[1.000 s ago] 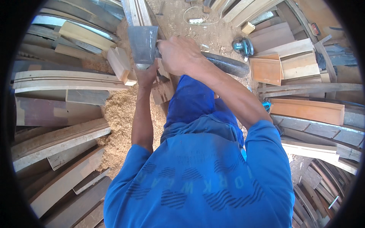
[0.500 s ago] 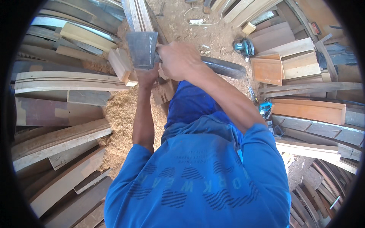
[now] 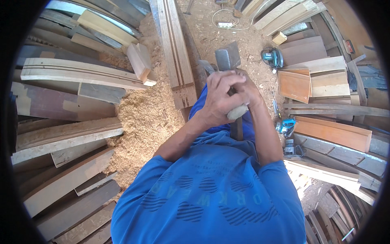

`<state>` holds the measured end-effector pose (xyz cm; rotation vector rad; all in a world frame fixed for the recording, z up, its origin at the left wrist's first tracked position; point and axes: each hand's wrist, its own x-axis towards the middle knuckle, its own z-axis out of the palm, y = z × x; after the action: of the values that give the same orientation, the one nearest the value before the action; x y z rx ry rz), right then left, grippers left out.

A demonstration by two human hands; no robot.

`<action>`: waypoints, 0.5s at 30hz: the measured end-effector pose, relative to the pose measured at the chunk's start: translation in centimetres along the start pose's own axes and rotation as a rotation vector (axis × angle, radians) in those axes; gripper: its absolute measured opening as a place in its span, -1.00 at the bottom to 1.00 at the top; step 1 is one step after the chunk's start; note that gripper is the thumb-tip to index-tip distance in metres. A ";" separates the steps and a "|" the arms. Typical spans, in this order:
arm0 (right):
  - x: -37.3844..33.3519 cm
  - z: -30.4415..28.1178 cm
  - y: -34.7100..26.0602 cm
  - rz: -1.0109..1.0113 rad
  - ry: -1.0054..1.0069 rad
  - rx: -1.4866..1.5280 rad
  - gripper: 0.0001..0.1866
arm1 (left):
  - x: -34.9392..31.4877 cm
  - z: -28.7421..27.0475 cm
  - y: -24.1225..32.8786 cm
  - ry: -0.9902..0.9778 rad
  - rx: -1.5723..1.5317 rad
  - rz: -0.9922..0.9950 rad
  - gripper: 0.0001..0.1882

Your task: The person repositions wooden planks by hand and shapes joints into the wood by striking a chisel with an axe.

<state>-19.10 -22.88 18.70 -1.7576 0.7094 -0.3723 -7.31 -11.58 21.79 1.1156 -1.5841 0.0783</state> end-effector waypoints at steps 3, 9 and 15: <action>-1.1 0.4 -1.3 0.174 0.070 0.557 -0.65 | -1.0 -0.6 -1.8 -0.029 -0.289 -0.165 -0.59; -2.1 -2.0 -2.7 0.172 0.296 0.504 -0.73 | 2.6 -2.3 -7.3 -0.022 -0.397 -0.734 -0.75; -4.6 -6.0 -5.1 -0.037 0.545 0.338 -0.77 | 2.0 1.8 -12.9 -0.422 -0.330 -0.778 -0.78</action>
<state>-24.79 -23.63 25.82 -1.3525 0.9329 -0.9615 0.26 -20.86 16.35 1.4597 -1.3384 -0.9524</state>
